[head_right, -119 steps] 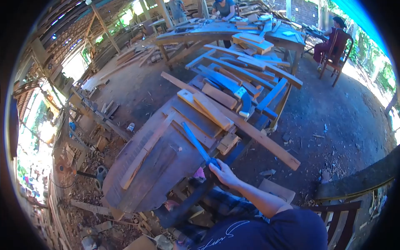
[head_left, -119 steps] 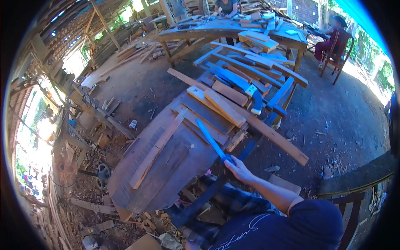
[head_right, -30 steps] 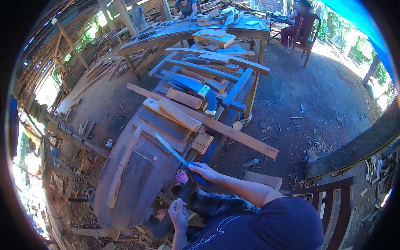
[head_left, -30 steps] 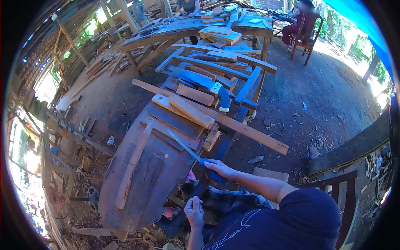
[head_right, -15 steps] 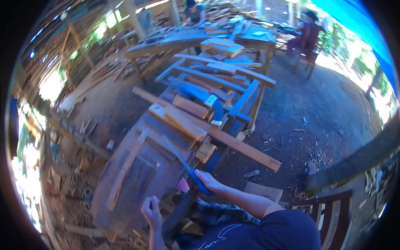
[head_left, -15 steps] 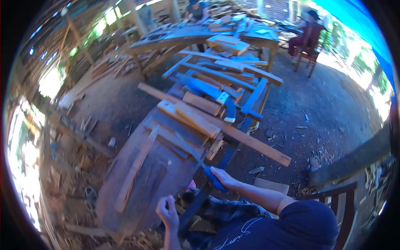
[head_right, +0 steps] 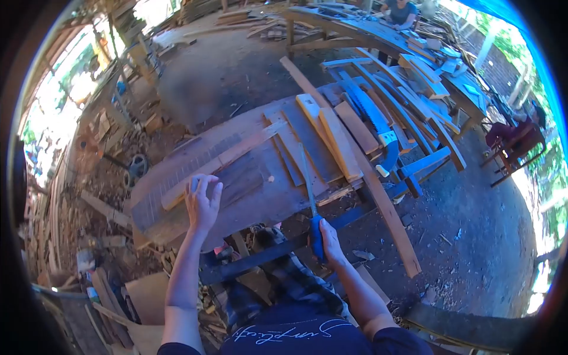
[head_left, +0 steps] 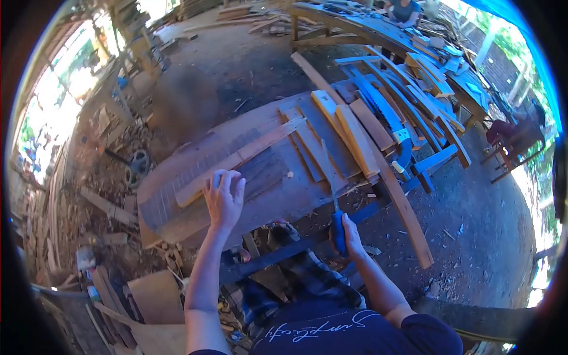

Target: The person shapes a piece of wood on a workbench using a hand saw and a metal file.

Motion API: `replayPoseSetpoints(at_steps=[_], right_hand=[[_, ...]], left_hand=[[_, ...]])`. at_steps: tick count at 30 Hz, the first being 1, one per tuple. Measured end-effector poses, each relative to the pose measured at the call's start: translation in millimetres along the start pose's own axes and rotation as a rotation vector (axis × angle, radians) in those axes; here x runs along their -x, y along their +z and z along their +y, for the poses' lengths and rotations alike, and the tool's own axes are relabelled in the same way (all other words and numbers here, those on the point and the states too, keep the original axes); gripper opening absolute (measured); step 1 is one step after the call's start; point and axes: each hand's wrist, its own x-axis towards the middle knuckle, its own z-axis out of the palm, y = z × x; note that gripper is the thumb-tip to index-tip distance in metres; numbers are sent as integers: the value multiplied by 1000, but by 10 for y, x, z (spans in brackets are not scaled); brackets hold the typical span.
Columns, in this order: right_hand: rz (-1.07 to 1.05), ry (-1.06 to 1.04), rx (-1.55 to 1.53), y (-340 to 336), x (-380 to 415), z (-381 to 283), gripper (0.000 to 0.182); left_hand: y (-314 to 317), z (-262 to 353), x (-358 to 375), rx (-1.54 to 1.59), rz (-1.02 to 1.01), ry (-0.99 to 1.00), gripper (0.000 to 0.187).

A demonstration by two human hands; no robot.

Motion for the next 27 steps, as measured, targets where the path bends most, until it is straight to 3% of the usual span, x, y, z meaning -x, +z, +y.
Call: replayPoseSetpoints(at_steps=[6, 8, 12, 14, 24, 27], right_hand=[[9, -104, 59, -23, -34, 75, 46], [29, -254, 178, -14, -57, 66, 45], [-36, -168, 38, 60, 99, -139, 44], [-50, -149, 57, 46, 84, -136, 43], [-64, -182, 84, 18, 7, -12, 47], [-52, -192, 66, 74, 59, -93, 44]], left_hand=[[336, -367, -345, -313, -88, 25, 53], [395, -418, -383, -409, -168, -14, 51], [362, -371, -404, -435, -309, -53, 48], [432, -397, -356, -496, -66, 97, 42], [514, -420, -311, -497, 29, 147, 36], [572, -531, -306, -449, 119, 263, 30]])
